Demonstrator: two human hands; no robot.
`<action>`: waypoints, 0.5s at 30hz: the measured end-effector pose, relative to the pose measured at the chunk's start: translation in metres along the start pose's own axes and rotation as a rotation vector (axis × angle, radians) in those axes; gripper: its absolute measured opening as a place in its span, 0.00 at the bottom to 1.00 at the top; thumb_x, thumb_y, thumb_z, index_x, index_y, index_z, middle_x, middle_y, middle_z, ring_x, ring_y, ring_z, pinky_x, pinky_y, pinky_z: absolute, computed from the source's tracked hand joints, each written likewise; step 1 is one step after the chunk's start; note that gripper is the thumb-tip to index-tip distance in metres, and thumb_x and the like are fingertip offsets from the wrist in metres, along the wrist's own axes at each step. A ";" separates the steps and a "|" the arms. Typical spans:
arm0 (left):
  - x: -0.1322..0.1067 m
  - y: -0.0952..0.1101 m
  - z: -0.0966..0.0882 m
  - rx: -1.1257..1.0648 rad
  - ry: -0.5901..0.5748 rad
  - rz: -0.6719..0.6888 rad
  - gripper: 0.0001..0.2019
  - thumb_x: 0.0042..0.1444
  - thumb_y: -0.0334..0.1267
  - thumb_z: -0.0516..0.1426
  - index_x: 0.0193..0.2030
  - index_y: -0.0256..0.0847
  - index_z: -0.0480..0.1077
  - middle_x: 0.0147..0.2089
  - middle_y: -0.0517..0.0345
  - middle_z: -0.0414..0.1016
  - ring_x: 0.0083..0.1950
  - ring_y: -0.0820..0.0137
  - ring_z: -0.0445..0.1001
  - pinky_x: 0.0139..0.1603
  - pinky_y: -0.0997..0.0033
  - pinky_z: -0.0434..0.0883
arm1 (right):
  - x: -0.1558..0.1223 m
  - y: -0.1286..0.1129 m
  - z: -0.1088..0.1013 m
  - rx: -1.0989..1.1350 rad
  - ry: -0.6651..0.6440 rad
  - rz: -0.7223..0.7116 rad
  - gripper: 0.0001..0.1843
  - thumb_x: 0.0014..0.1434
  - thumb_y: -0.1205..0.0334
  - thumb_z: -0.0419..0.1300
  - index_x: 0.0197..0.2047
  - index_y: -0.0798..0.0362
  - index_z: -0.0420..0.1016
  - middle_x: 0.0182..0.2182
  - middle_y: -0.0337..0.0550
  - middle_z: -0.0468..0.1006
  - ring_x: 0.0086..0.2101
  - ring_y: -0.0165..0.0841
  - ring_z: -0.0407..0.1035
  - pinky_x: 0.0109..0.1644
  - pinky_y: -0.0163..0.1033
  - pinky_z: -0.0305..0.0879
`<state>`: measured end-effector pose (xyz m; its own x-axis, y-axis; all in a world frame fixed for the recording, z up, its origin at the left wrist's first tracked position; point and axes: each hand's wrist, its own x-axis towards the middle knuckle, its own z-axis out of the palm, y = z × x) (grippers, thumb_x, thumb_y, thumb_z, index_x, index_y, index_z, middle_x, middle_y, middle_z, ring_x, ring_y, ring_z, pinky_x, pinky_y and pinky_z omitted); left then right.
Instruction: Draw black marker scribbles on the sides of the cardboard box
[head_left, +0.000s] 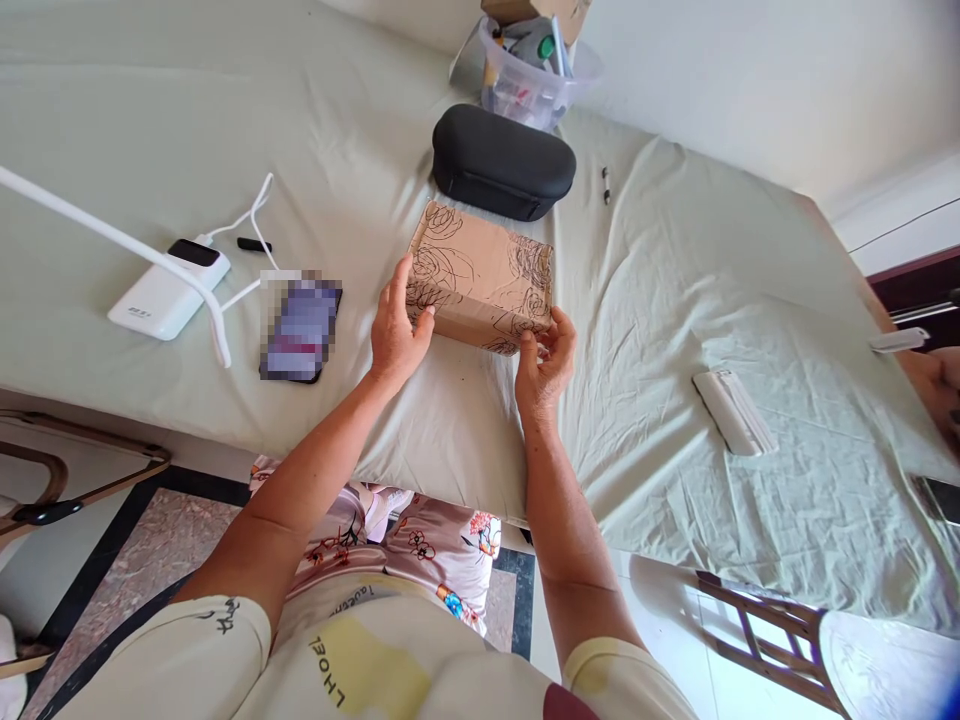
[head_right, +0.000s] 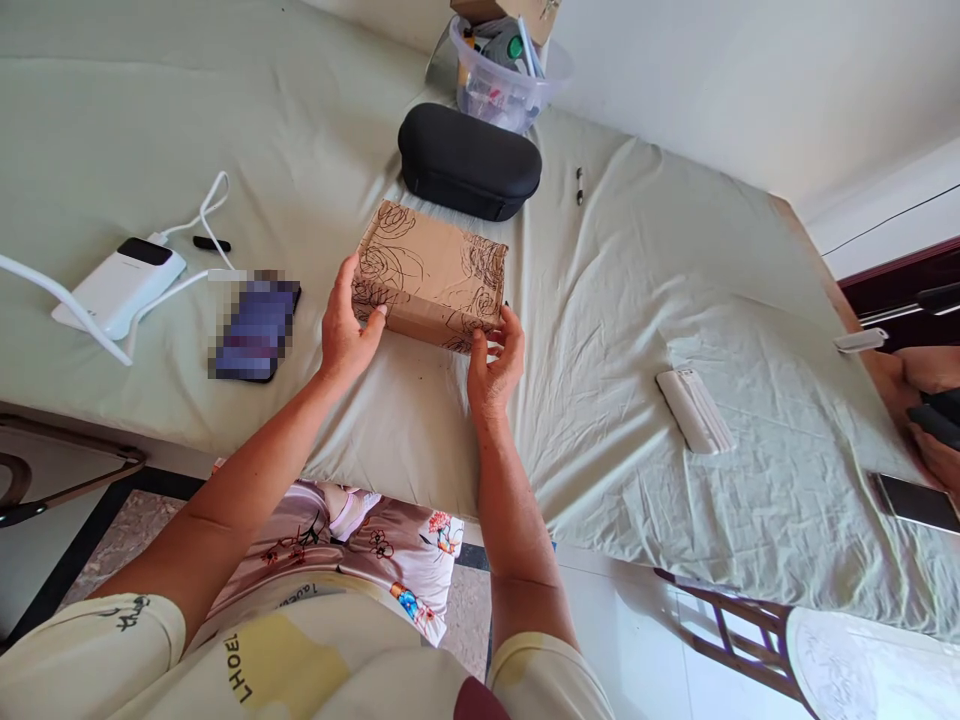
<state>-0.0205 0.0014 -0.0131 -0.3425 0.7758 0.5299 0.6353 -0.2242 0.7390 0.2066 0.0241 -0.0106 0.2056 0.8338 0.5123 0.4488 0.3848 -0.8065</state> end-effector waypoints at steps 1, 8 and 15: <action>-0.001 -0.001 0.002 -0.012 0.000 0.001 0.35 0.71 0.51 0.55 0.80 0.45 0.50 0.81 0.44 0.60 0.81 0.57 0.60 0.82 0.55 0.59 | 0.000 0.001 0.001 0.006 -0.001 0.008 0.27 0.63 0.49 0.61 0.64 0.46 0.69 0.48 0.45 0.79 0.40 0.31 0.75 0.40 0.37 0.71; -0.003 -0.017 0.012 -0.031 -0.006 -0.126 0.40 0.66 0.46 0.61 0.79 0.42 0.47 0.80 0.38 0.60 0.81 0.55 0.62 0.80 0.53 0.64 | 0.001 0.011 0.000 -0.027 -0.081 0.061 0.25 0.64 0.44 0.60 0.59 0.48 0.71 0.45 0.44 0.79 0.38 0.32 0.73 0.41 0.40 0.72; -0.002 -0.022 0.010 0.010 -0.065 -0.189 0.26 0.65 0.43 0.62 0.66 0.38 0.64 0.66 0.38 0.78 0.67 0.54 0.78 0.66 0.53 0.78 | 0.002 0.028 -0.002 -0.185 -0.253 0.033 0.15 0.56 0.52 0.66 0.41 0.48 0.67 0.36 0.38 0.75 0.34 0.33 0.68 0.43 0.45 0.72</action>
<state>-0.0265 0.0108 -0.0350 -0.4110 0.8403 0.3534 0.5707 -0.0650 0.8185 0.2214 0.0360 -0.0319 0.0097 0.9256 0.3785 0.6010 0.2971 -0.7420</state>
